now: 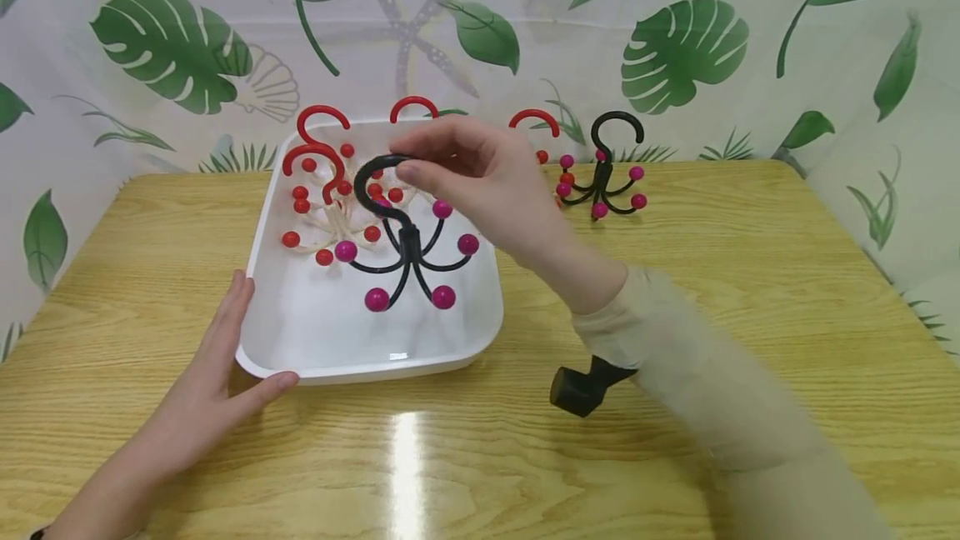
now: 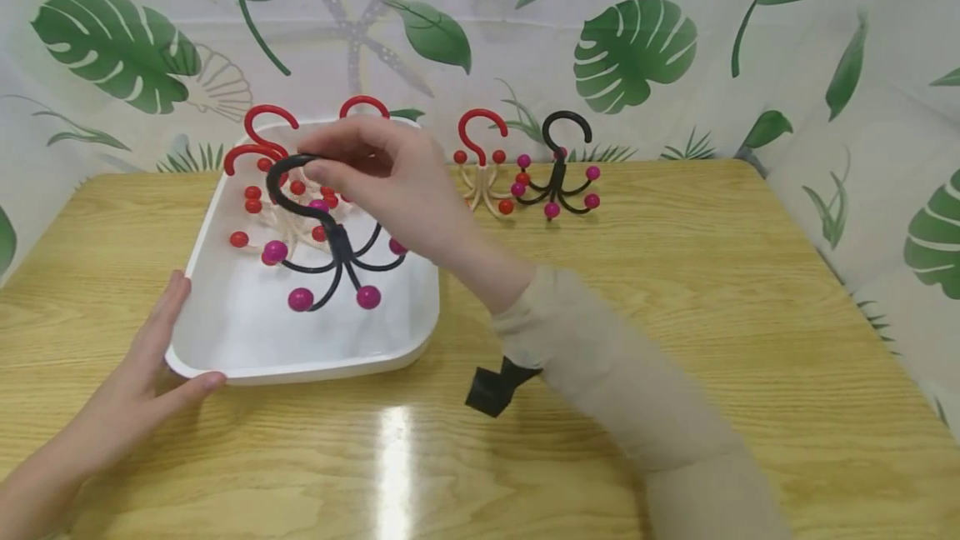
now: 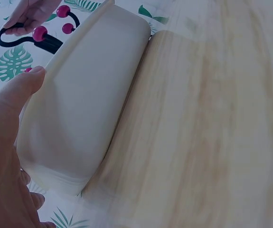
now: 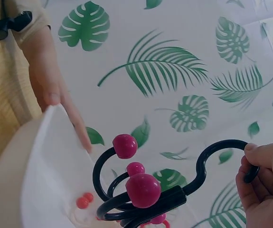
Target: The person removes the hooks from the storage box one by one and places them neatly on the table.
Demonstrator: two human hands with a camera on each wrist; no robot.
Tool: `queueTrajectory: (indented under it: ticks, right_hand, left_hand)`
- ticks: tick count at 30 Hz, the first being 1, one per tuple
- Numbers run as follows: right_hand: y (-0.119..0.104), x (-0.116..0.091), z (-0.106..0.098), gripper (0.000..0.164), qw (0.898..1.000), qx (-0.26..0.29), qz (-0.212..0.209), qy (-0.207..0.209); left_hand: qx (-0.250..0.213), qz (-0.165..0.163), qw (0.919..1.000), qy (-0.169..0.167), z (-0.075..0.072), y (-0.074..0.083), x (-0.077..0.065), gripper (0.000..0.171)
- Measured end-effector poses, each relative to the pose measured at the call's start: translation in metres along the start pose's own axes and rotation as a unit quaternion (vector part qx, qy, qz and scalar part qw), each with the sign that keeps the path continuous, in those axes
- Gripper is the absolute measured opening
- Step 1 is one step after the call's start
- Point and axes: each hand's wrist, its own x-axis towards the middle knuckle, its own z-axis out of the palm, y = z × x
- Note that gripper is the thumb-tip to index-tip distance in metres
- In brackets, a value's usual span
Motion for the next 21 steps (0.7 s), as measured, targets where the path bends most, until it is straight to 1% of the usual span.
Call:
queueTrajectory:
  ticks: [2, 8, 10, 14, 17, 21]
  right_hand:
    - [-0.003, -0.001, -0.01, 0.02, 1.0, 0.002, -0.005, 0.012]
    - [-0.007, -0.005, -0.039, 0.018, 0.998, -0.018, -0.016, 0.053]
    - [-0.006, -0.007, -0.049, 0.018, 0.997, -0.014, -0.021, 0.066]
    - [-0.001, -0.01, -0.069, 0.016, 0.994, -0.035, -0.028, 0.095]
    - [0.004, -0.013, -0.083, 0.016, 0.992, -0.054, -0.017, 0.113]
    - [0.011, -0.016, -0.097, 0.018, 0.989, -0.072, 0.018, 0.128]
  left_hand:
    - [-0.002, -0.001, 1.0, -0.001, 0.0, 0.0, 0.0, 0.104]
    - [-0.012, 0.007, 0.9999, -0.003, -0.001, 0.0, -0.001, 0.104]
    - [-0.012, 0.008, 0.9999, -0.003, -0.001, 0.0, -0.001, 0.104]
    - [-0.01, 0.005, 0.9999, -0.005, -0.001, -0.001, 0.0, 0.104]
    - [-0.009, 0.003, 0.9999, -0.005, -0.001, -0.001, 0.0, 0.104]
    - [-0.008, 0.005, 1.0, -0.003, 0.0, -0.002, 0.0, 0.104]
